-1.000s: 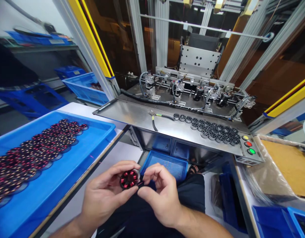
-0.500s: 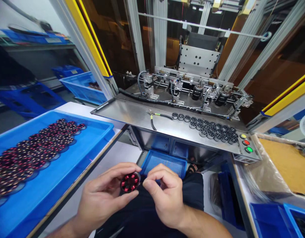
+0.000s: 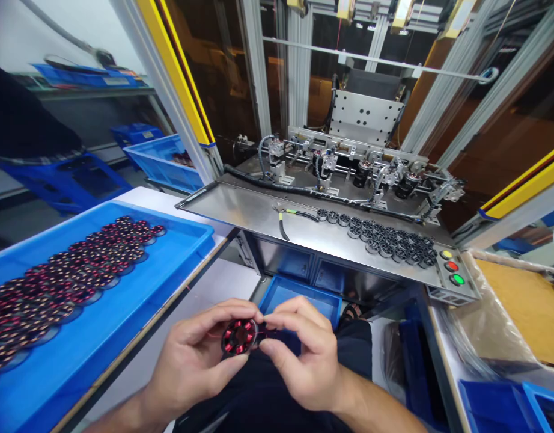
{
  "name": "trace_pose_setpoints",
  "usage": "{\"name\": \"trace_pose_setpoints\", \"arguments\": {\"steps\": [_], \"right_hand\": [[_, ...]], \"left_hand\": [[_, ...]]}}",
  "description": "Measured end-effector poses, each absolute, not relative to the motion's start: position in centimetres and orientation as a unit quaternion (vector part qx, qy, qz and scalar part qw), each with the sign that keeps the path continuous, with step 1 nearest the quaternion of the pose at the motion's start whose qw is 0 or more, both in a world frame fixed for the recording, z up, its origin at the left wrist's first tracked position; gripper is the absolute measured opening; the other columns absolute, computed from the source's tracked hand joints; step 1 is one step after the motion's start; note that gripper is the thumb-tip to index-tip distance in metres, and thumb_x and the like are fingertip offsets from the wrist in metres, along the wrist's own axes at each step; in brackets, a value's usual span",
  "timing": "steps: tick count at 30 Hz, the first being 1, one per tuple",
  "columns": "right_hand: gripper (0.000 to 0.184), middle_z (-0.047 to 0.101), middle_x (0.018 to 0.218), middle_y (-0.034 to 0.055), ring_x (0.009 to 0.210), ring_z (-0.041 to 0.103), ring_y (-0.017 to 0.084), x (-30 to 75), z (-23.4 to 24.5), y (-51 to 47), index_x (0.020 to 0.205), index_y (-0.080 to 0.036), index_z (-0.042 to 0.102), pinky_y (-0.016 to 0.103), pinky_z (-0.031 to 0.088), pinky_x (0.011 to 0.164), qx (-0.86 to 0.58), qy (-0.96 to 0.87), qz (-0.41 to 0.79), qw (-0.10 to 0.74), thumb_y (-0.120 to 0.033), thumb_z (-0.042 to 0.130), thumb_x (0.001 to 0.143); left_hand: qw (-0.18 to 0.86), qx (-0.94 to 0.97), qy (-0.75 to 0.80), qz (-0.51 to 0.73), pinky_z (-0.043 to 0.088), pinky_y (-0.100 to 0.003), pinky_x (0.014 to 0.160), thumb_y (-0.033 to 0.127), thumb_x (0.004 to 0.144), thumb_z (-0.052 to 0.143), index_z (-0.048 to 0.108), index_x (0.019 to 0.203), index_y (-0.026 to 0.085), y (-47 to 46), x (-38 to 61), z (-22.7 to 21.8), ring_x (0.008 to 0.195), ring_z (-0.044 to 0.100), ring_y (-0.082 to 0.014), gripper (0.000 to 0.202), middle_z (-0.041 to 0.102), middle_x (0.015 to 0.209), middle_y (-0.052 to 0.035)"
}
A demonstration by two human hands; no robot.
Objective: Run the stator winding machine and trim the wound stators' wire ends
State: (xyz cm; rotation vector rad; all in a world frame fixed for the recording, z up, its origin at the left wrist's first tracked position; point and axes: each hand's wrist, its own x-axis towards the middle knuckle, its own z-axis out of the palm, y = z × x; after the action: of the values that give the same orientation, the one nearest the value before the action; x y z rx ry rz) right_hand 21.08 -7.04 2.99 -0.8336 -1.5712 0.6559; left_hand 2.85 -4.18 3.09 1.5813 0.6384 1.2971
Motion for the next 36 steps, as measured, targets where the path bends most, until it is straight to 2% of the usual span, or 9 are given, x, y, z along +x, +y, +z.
{"name": "trace_pose_setpoints", "arguments": {"steps": [5, 12, 14, 18, 22, 27, 29, 32, 36], "right_hand": [[0.021, 0.064, 0.076, 0.0041, 0.069, 0.058, 0.017, 20.5, 3.5, -7.4, 0.094, -0.022, 0.072, 0.034, 0.048, 0.064, -0.365, -0.68, 0.246, 0.586, -0.005, 0.064, 0.084], [0.021, 0.064, 0.075, 0.0052, 0.067, 0.057, 0.019, 19.2, 3.1, -8.2, 0.102, -0.025, 0.072, 0.037, 0.049, 0.062, -0.331, -0.665, 0.252, 0.62, -0.013, 0.064, 0.087], [0.019, 0.064, 0.078, 0.0057, 0.07, 0.058, 0.02, 19.8, 2.9, -7.6, 0.105, -0.026, 0.072, 0.039, 0.051, 0.065, -0.327, -0.658, 0.266, 0.624, -0.021, 0.069, 0.087], [0.037, 0.066, 0.096, 0.009, 0.087, 0.062, 0.024, 21.4, 3.1, -5.9, 0.113, -0.029, 0.072, 0.043, 0.054, 0.075, -0.312, -0.671, 0.314, 0.595, -0.033, 0.081, 0.077], [0.038, 0.067, 0.106, 0.0096, 0.095, 0.064, 0.025, 22.2, 4.4, -4.4, 0.113, -0.032, 0.073, 0.047, 0.054, 0.083, -0.238, -0.732, 0.345, 0.537, -0.033, 0.082, 0.076], [0.027, 0.069, 0.114, 0.0106, 0.102, 0.064, 0.027, 22.3, 5.9, -3.8, 0.103, -0.028, 0.076, 0.051, 0.053, 0.088, -0.188, -0.785, 0.313, 0.5, -0.029, 0.082, 0.077], [0.023, 0.071, 0.112, 0.0105, 0.103, 0.065, 0.027, 22.4, 6.0, -4.1, 0.103, -0.028, 0.075, 0.049, 0.055, 0.086, -0.189, -0.793, 0.281, 0.505, -0.028, 0.079, 0.08], [0.035, 0.073, 0.11, 0.0105, 0.098, 0.064, 0.024, 22.5, 5.6, -5.1, 0.115, -0.029, 0.071, 0.042, 0.057, 0.075, -0.222, -0.792, 0.203, 0.531, -0.018, 0.077, 0.082], [0.039, 0.073, 0.095, 0.0099, 0.082, 0.063, 0.022, 22.0, 4.5, -6.6, 0.122, -0.027, 0.068, 0.041, 0.055, 0.067, -0.276, -0.763, 0.066, 0.58, -0.015, 0.072, 0.085]], "left_hand": [[0.452, 0.66, 0.262, 0.541, 0.061, -0.025, 0.076, 0.0, 0.065, 0.073, 0.072, 0.107, 0.024, -4.1, 2.9, 3.0, 0.086, 0.072, -0.0192, 0.047, 0.075, 0.095, -0.0055], [0.351, 0.667, 0.278, 0.595, 0.061, -0.025, 0.077, -0.002, 0.063, 0.072, 0.071, 0.108, 0.024, -4.0, 3.3, 2.8, 0.088, 0.072, -0.0195, 0.052, 0.076, 0.094, -0.0052], [0.402, 0.65, 0.27, 0.586, 0.061, -0.026, 0.075, -0.001, 0.063, 0.072, 0.072, 0.108, 0.024, -3.9, 3.3, 3.0, 0.086, 0.072, -0.0197, 0.051, 0.076, 0.094, -0.0053], [0.549, 0.594, 0.245, 0.535, 0.061, -0.025, 0.071, 0.002, 0.063, 0.073, 0.075, 0.104, 0.026, -3.7, 3.2, 3.1, 0.082, 0.072, -0.0193, 0.048, 0.076, 0.095, -0.0049], [0.638, 0.541, 0.223, 0.501, 0.059, -0.025, 0.075, 0.005, 0.06, 0.077, 0.078, 0.102, 0.027, -3.8, 3.5, 2.9, 0.083, 0.073, -0.0195, 0.047, 0.077, 0.095, -0.0049], [0.72, 0.513, 0.199, 0.424, 0.057, -0.021, 0.069, 0.011, 0.063, 0.08, 0.078, 0.099, 0.027, -3.9, 3.7, 3.0, 0.073, 0.07, -0.0152, 0.039, 0.077, 0.084, -0.0029], [0.75, 0.491, 0.187, 0.402, 0.057, -0.021, 0.07, 0.02, 0.066, 0.084, 0.078, 0.098, 0.025, -3.8, 3.7, 3.1, 0.073, 0.07, -0.0152, 0.033, 0.076, 0.084, -0.0041], [0.789, 0.442, 0.175, 0.388, 0.057, -0.021, 0.069, 0.035, 0.068, 0.085, 0.077, 0.099, 0.024, -3.7, 3.9, 3.2, 0.074, 0.07, -0.0153, 0.033, 0.076, 0.085, -0.0053], [0.722, 0.481, 0.194, 0.458, 0.058, -0.02, 0.073, 0.032, 0.068, 0.086, 0.077, 0.103, 0.026, -4.1, 4.4, 3.4, 0.08, 0.072, -0.0154, 0.036, 0.077, 0.092, -0.0054]]}}
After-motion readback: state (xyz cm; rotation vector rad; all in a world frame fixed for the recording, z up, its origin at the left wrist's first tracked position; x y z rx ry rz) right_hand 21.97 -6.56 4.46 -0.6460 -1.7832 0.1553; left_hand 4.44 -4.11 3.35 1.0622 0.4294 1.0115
